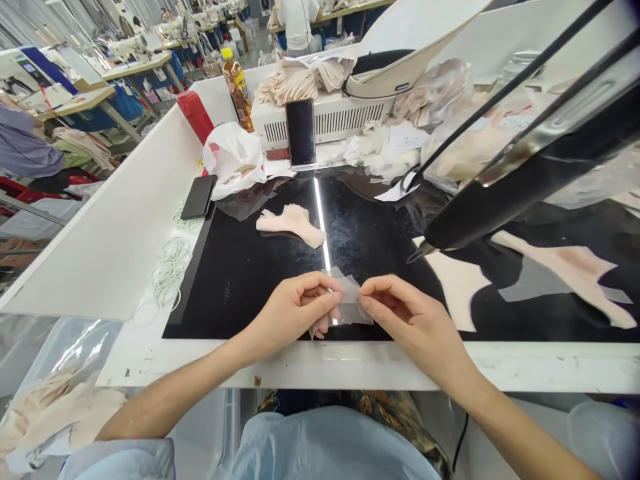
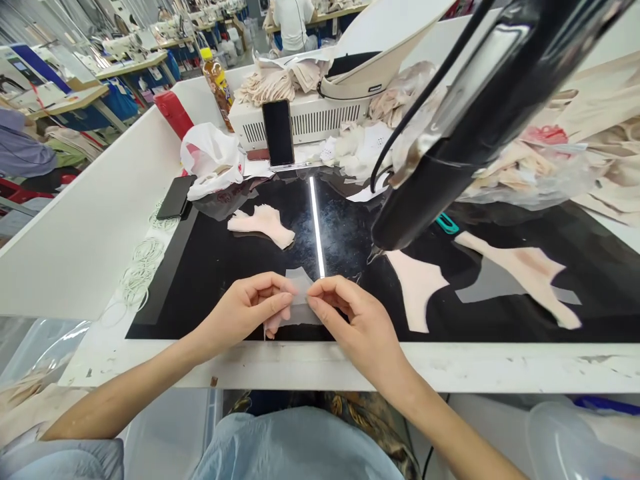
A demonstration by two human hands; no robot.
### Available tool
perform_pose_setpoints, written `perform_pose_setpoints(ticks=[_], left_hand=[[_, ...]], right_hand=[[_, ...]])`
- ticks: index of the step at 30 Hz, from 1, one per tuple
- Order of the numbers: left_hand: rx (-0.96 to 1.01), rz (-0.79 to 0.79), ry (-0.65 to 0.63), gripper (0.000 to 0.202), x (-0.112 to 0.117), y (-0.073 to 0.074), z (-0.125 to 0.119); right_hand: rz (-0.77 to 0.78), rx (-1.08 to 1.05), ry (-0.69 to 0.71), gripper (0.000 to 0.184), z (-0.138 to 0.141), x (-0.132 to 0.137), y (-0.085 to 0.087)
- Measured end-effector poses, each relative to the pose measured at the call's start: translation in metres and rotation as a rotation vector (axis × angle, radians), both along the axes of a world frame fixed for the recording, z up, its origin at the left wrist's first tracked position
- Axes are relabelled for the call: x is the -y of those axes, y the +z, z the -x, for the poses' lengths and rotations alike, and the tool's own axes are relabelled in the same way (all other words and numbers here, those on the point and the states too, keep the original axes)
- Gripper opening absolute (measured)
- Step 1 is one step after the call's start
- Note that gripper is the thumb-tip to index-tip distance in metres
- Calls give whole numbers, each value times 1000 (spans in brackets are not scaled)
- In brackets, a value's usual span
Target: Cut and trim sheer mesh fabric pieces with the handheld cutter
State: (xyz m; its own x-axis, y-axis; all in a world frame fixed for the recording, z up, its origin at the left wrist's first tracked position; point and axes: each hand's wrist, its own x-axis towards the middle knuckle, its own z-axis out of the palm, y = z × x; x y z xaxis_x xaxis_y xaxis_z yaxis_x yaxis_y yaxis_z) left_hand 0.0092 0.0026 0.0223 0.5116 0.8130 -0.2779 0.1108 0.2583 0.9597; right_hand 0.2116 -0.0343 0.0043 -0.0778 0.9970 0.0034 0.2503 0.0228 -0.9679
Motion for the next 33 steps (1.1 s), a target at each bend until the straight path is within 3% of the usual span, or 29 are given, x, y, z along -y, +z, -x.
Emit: perform_pose_setpoints(ticks=[10, 17, 22, 27, 33], left_hand=[[-224, -209, 92, 21, -9, -8, 5], [-702, -708, 28, 8, -6, -15, 10], [-917, -970, -60, 25, -3, -23, 9], [-979, -1018, -89, 28, -4, -26, 9], [-975, -1013, -98, 28, -4, -27, 8]], right_hand=[[-275, 431, 67, 16, -6, -26, -3], [-451, 593, 117, 18, -2, -29, -14], [-524, 794, 107, 20, -2, -25, -22], [-635, 945, 82, 17, -1, -23, -23], [-658, 1019, 76, 17, 1, -24, -24]])
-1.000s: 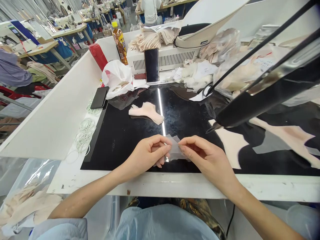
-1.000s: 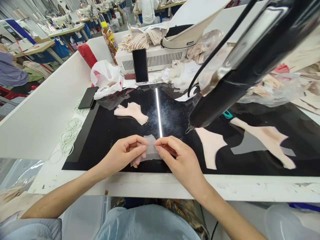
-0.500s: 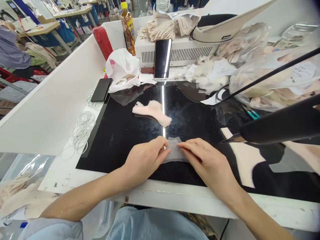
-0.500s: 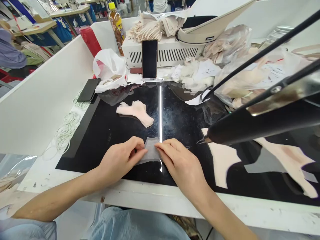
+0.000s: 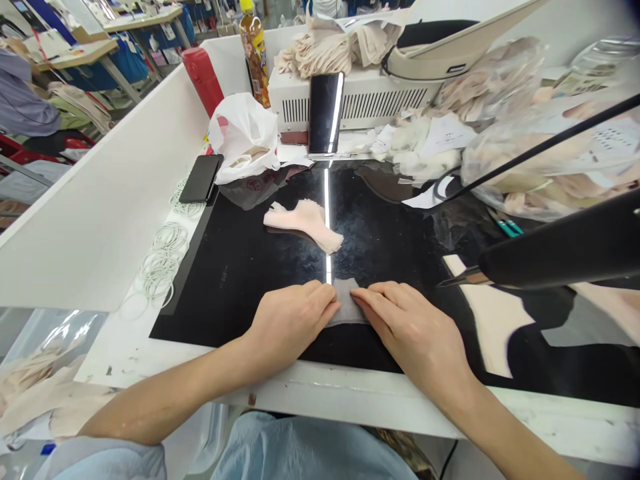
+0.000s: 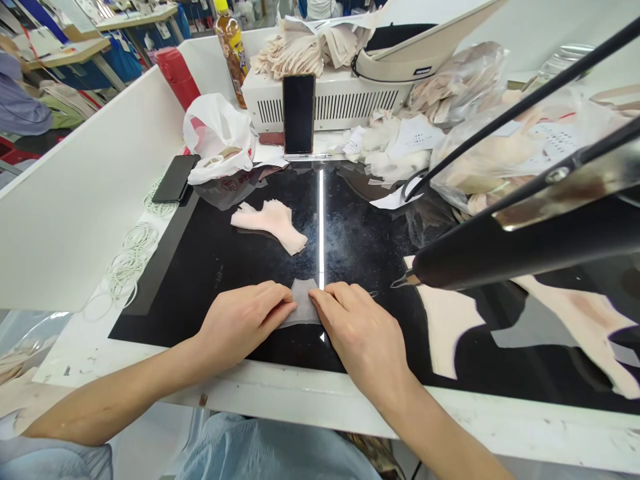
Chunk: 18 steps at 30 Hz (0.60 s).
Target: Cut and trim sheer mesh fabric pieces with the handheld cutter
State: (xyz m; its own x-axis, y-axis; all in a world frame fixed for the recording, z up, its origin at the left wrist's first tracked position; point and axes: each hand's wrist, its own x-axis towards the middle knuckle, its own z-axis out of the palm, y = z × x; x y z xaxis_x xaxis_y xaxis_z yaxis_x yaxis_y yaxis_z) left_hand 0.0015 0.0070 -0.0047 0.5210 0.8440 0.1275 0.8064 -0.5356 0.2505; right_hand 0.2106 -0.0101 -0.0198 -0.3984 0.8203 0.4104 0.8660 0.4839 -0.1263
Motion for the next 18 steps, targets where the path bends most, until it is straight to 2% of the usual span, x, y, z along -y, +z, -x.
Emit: perform_pose_setpoints(ticks=[18], left_hand=[[-15, -10, -9, 34, 1, -1, 1]], right_hand=[[-4, 9, 13, 15, -1, 1, 2]])
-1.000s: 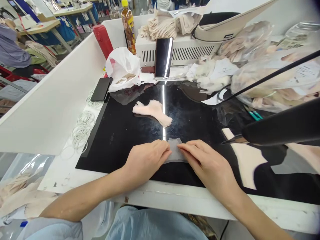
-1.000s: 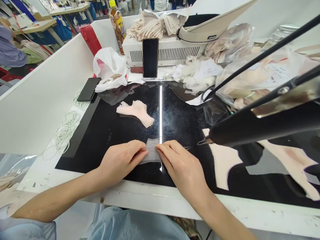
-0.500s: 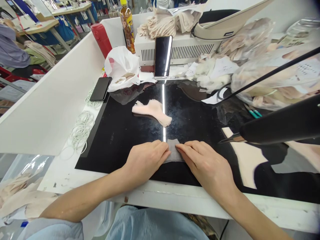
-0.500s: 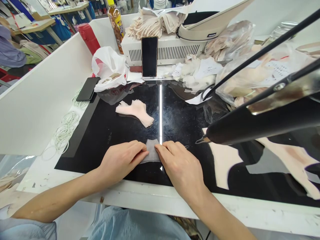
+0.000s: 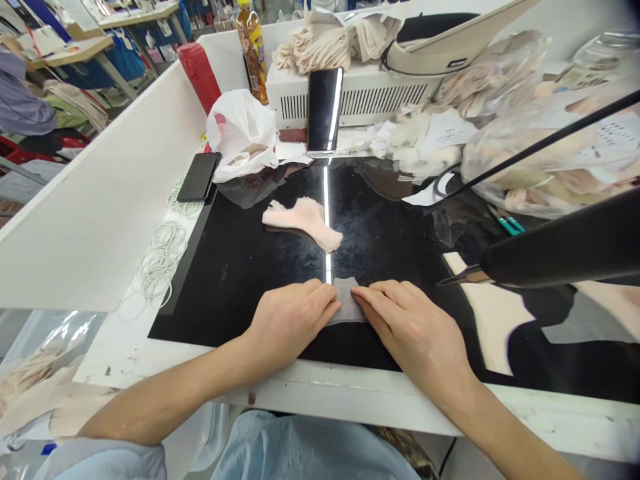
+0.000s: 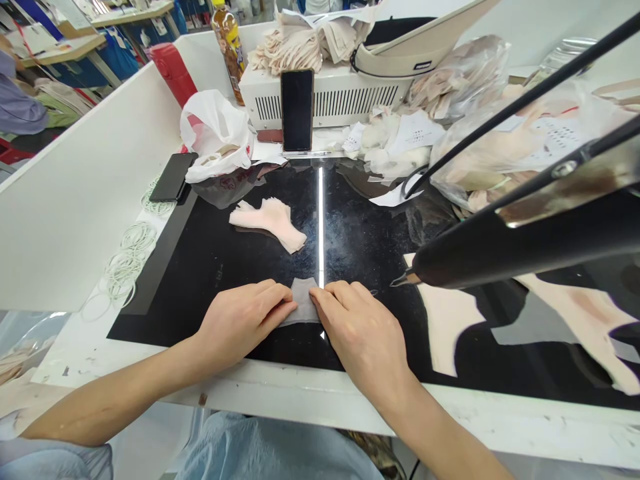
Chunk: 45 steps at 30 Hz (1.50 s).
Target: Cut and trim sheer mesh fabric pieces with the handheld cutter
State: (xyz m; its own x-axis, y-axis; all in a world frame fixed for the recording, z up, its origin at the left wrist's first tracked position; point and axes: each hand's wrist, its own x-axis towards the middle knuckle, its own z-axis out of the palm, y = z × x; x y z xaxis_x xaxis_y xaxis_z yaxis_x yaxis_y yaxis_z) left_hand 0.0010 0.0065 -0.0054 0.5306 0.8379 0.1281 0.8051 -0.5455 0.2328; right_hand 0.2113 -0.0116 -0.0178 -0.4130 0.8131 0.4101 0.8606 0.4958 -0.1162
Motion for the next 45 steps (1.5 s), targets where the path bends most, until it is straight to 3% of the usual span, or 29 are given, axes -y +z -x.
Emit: perform_pose_setpoints(ticks=[14, 17, 21, 27, 45], left_hand=[[-47, -49, -12, 31, 2, 1, 0], [-63, -149, -34, 29, 1, 4, 0], [-67, -317, -162, 20, -2, 5, -1], [48, -311, -314, 17, 0, 0, -8], [11, -261, -314, 26, -1, -4, -9]], right_hand=[[-4, 9, 20, 18, 1, -2, -1], [-8, 16, 16, 19, 1, -1, -1], [-30, 16, 19, 20, 1, -2, -2], [-35, 5, 25, 21, 2, -1, -2], [-23, -23, 26, 22, 2, -1, -6]])
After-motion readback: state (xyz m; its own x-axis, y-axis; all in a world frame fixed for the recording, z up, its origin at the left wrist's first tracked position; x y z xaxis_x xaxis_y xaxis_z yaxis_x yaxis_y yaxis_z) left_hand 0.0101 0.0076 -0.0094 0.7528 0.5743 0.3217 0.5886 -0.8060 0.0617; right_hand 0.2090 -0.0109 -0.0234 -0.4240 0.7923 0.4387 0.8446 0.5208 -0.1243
